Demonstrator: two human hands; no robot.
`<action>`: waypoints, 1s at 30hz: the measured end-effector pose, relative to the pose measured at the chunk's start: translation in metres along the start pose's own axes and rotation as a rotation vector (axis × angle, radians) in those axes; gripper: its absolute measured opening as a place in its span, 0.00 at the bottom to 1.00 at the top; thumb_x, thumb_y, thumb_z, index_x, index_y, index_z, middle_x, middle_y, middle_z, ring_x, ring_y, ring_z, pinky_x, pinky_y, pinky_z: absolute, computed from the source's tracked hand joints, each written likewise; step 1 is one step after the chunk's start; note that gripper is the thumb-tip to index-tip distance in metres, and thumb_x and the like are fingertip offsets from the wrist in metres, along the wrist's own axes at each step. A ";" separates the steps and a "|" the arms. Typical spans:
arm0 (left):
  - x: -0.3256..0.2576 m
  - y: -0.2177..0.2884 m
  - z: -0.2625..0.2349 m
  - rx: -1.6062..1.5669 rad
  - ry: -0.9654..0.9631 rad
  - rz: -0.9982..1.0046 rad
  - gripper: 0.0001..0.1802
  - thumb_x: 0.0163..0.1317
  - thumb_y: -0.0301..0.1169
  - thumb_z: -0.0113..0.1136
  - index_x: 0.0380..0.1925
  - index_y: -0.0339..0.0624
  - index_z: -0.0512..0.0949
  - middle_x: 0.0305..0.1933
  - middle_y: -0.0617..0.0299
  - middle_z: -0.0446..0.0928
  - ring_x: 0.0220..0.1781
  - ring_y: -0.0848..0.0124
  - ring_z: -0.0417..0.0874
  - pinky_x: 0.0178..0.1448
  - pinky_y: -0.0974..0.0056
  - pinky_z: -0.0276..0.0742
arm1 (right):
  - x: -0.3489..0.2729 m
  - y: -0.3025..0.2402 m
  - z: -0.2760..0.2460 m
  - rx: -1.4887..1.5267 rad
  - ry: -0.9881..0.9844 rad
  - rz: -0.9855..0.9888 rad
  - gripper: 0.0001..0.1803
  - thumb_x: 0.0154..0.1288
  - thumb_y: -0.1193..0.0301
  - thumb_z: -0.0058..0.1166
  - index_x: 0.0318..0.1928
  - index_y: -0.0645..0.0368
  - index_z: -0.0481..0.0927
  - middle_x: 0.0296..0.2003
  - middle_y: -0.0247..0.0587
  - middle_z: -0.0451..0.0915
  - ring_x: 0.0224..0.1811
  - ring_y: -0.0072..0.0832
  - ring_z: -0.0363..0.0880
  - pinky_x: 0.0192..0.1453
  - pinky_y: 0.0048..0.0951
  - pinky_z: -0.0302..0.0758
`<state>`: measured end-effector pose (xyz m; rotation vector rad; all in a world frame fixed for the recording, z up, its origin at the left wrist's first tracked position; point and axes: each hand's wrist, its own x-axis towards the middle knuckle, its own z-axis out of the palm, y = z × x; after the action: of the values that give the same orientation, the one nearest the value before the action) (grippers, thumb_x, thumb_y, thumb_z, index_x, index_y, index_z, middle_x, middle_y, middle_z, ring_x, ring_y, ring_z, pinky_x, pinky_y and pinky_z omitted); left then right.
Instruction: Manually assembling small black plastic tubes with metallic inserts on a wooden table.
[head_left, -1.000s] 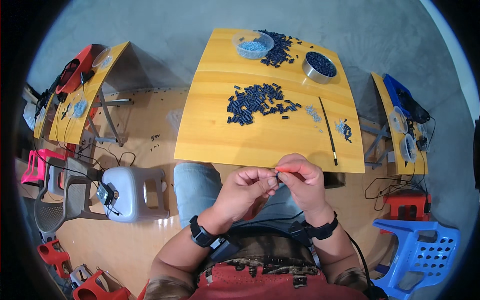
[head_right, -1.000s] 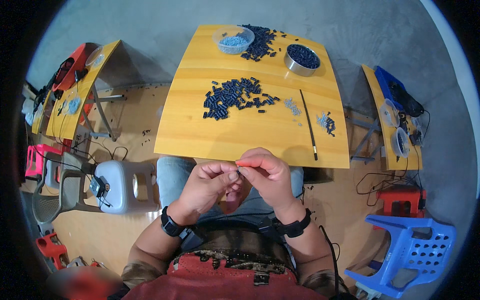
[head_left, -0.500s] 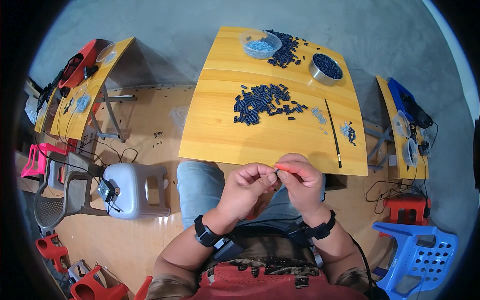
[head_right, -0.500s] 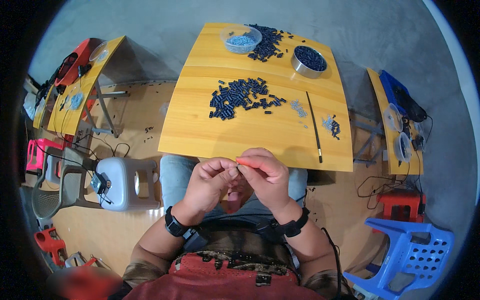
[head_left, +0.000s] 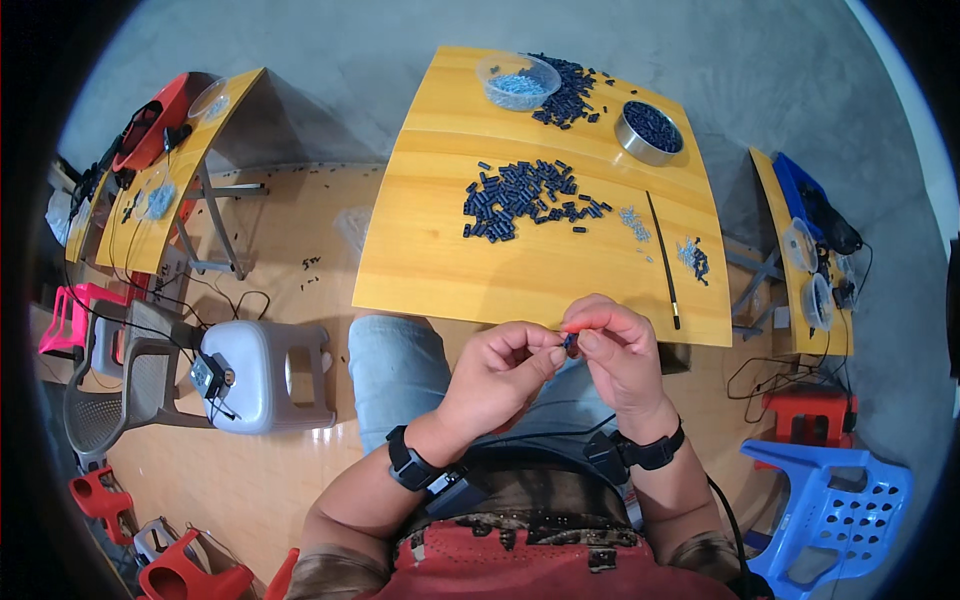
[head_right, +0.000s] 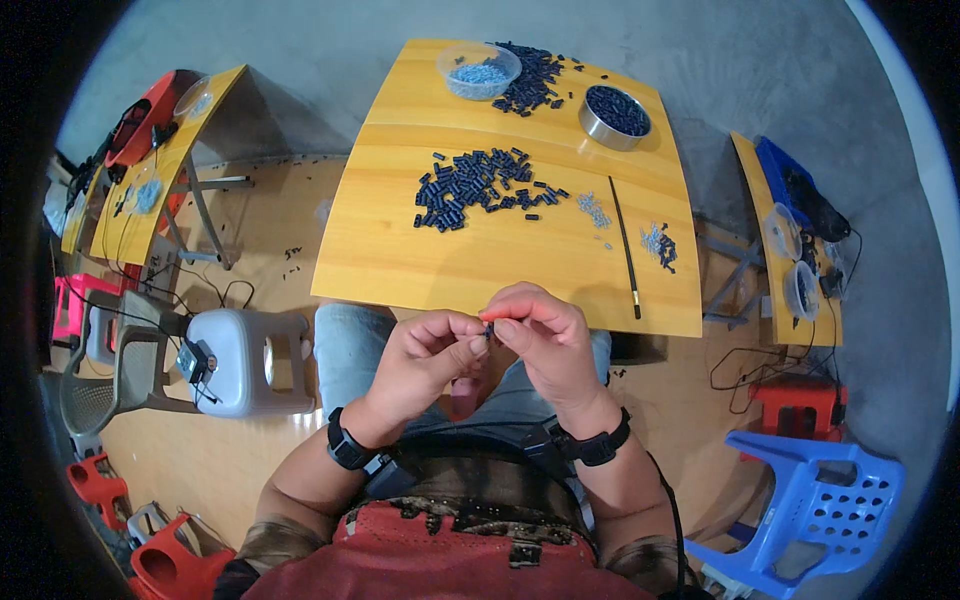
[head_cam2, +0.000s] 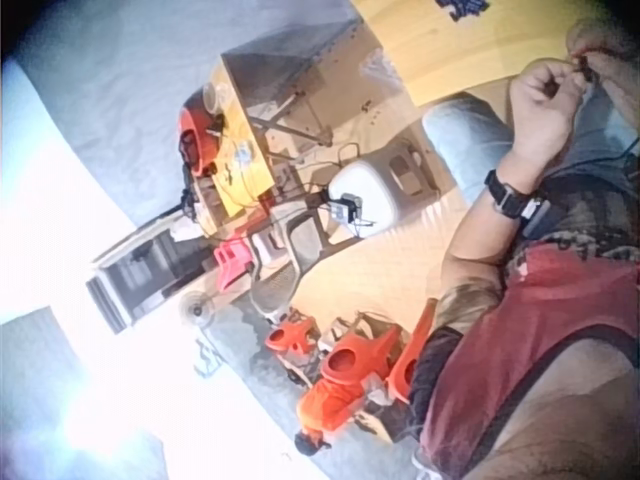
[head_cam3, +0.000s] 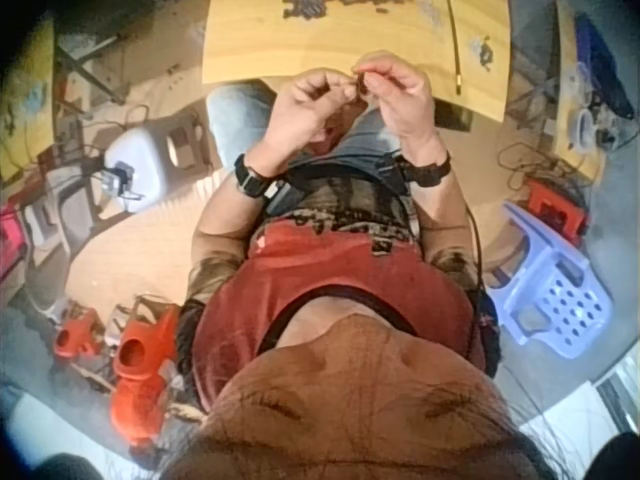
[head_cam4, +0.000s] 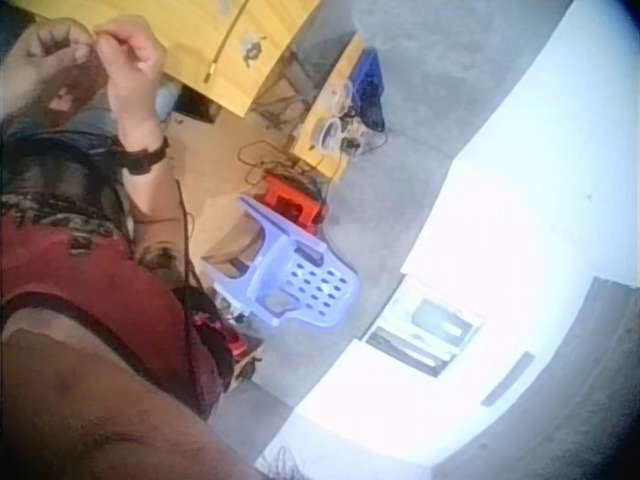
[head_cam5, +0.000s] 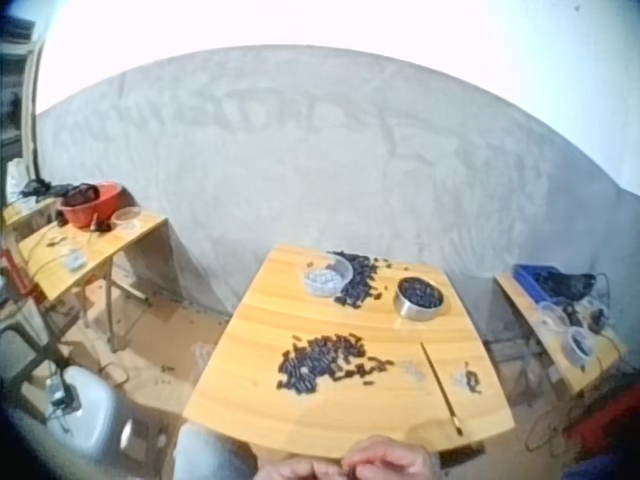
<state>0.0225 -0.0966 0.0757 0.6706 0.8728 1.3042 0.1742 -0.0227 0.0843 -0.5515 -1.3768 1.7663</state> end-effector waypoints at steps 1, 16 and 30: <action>0.000 -0.001 0.001 -0.020 0.004 0.041 0.05 0.63 0.26 0.56 0.36 0.35 0.76 0.24 0.70 0.73 0.16 0.87 0.64 0.16 0.78 0.56 | 0.000 0.000 0.000 -0.001 -0.002 0.002 0.05 0.58 0.81 0.55 0.37 0.64 0.79 0.36 0.37 0.76 0.39 0.23 0.73 0.44 0.22 0.69; 0.001 -0.004 -0.004 -0.015 -0.039 0.029 0.09 0.63 0.30 0.58 0.40 0.36 0.78 0.32 0.66 0.78 0.30 0.82 0.76 0.32 0.78 0.71 | -0.001 -0.007 -0.002 -0.226 -0.005 -0.031 0.07 0.57 0.84 0.53 0.37 0.64 0.78 0.36 0.36 0.76 0.40 0.22 0.74 0.45 0.20 0.70; 0.001 -0.005 -0.007 0.081 0.109 0.064 0.08 0.63 0.27 0.58 0.38 0.34 0.78 0.29 0.66 0.77 0.27 0.82 0.75 0.29 0.77 0.71 | 0.002 0.001 0.013 -0.682 0.075 -0.227 0.06 0.55 0.84 0.56 0.35 0.64 0.80 0.33 0.38 0.78 0.34 0.22 0.76 0.36 0.19 0.71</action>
<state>0.0189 -0.0968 0.0677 0.7010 1.0040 1.3787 0.1628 -0.0294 0.0875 -0.7699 -1.9020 1.0588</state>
